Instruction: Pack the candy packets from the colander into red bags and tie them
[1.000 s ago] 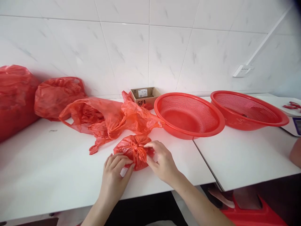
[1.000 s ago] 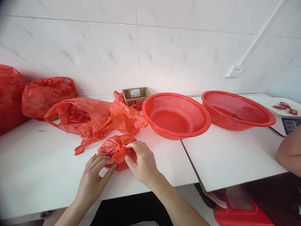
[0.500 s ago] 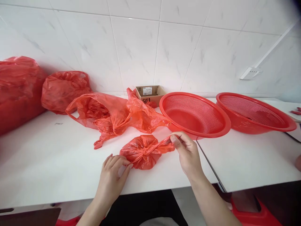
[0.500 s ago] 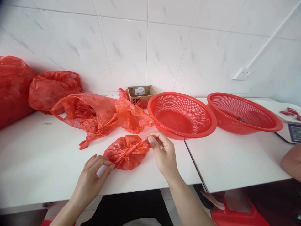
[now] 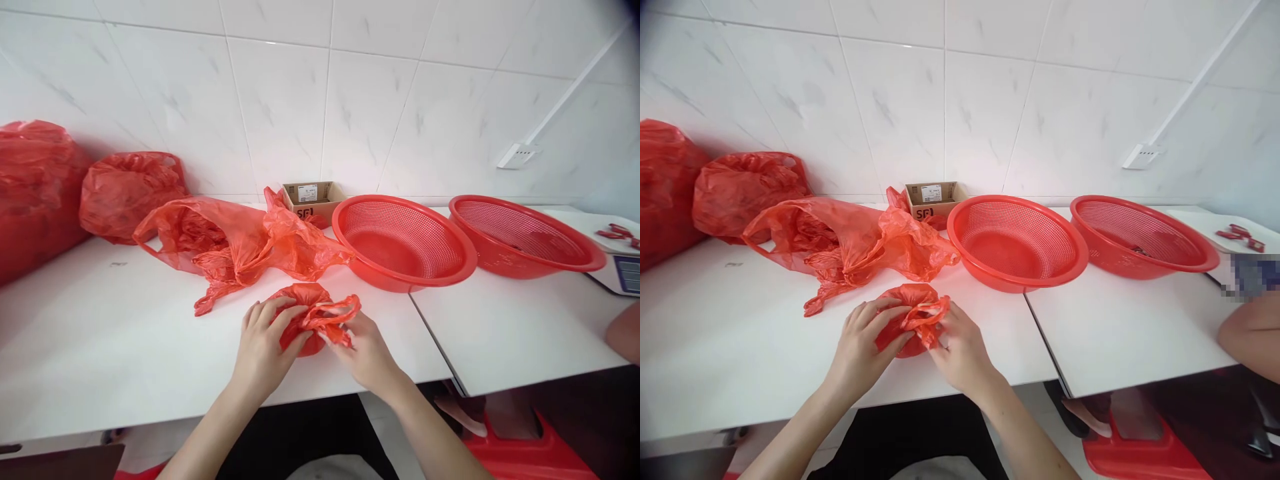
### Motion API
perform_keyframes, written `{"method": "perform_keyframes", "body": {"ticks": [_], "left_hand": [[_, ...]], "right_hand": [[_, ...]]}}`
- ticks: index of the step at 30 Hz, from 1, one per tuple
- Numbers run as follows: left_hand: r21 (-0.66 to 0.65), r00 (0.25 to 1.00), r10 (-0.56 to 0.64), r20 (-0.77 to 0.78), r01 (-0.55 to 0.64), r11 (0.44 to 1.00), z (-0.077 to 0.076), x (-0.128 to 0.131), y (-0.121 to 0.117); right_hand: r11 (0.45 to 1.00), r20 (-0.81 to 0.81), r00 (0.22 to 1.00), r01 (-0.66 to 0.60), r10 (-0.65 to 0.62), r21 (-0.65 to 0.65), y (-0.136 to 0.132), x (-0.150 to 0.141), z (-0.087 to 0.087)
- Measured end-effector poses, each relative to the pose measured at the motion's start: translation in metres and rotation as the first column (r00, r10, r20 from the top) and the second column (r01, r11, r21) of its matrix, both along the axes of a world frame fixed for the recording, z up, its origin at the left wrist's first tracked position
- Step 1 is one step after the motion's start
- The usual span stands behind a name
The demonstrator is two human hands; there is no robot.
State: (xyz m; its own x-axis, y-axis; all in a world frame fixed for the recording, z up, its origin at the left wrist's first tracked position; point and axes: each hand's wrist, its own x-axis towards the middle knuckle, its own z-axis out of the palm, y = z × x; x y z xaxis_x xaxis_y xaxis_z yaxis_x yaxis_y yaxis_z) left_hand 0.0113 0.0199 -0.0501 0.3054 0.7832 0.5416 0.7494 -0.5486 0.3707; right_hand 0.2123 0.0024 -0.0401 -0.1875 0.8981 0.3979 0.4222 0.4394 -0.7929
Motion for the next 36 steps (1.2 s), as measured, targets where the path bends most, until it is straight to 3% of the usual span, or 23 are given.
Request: {"method": "perform_keyframes", "body": {"ticks": [2, 5, 10, 14, 16, 19, 21, 24, 26, 28, 30, 32, 36], "left_hand": [[-0.023, 1.0, 0.004, -0.008, -0.004, 1.0, -0.003, 0.001, 0.003], [-0.08, 1.0, -0.006, -0.01, 0.005, 0.997, -0.007, -0.006, 0.004], [-0.124, 0.999, -0.03, 0.015, 0.031, 0.992, -0.011, -0.017, 0.002], [-0.053, 0.998, -0.066, 0.023, 0.067, 0.996, -0.009, -0.034, 0.004], [0.02, 1.0, 0.0, 0.027, -0.001, 1.0, -0.006, -0.052, 0.005], [0.079, 0.972, 0.228, 0.055, -0.232, 0.97, 0.001, -0.08, 0.005], [0.049, 0.959, 0.278, 0.062, -0.281, 0.958, 0.005, -0.087, 0.002], [0.005, 0.983, 0.161, 0.085, -0.162, 0.987, 0.009, -0.074, -0.005], [-0.013, 0.99, 0.096, 0.107, -0.096, 0.995, 0.009, -0.057, -0.01], [-0.06, 0.986, 0.102, 0.131, -0.095, 0.994, 0.006, -0.044, -0.013], [-0.133, 0.976, 0.15, 0.155, -0.13, 0.983, 0.003, -0.041, -0.015], [-0.185, 0.963, 0.205, 0.177, -0.172, 0.968, 0.0, -0.049, -0.017], [-0.218, 0.914, 0.364, 0.18, -0.324, 0.921, -0.002, -0.079, -0.021]], "right_hand": [[0.999, 0.098, 0.995, 0.016, -0.019, 0.033, 0.002, -0.005, -0.006], [0.998, 0.17, 0.984, 0.05, -0.043, -0.039, 0.007, -0.009, -0.017], [0.994, 0.178, 0.98, 0.101, -0.092, -0.041, 0.011, -0.012, -0.031], [0.976, 0.088, 0.973, 0.214, -0.216, 0.029, 0.011, 0.009, -0.024], [0.934, 0.002, 0.937, 0.349, -0.35, 0.075, 0.012, 0.032, -0.018], [0.865, -0.09, 0.863, 0.502, -0.498, 0.028, 0.01, 0.058, -0.008], [0.905, -0.06, 0.903, 0.424, -0.425, -0.027, 0.006, 0.057, -0.003], [0.984, -0.001, 0.985, 0.174, -0.174, 0.037, -0.004, 0.021, 0.001], [0.991, 0.05, 0.997, 0.049, -0.055, 0.127, -0.009, -0.011, -0.001], [0.985, 0.124, 0.992, -0.006, -0.015, 0.17, -0.008, -0.034, -0.007], [0.985, 0.197, 0.98, -0.002, -0.033, 0.174, -0.001, -0.04, -0.015], [0.982, 0.238, 0.966, 0.058, -0.1, 0.179, 0.01, -0.027, -0.02], [0.921, 0.115, 0.923, 0.344, -0.368, 0.185, 0.023, 0.023, -0.01]]}}
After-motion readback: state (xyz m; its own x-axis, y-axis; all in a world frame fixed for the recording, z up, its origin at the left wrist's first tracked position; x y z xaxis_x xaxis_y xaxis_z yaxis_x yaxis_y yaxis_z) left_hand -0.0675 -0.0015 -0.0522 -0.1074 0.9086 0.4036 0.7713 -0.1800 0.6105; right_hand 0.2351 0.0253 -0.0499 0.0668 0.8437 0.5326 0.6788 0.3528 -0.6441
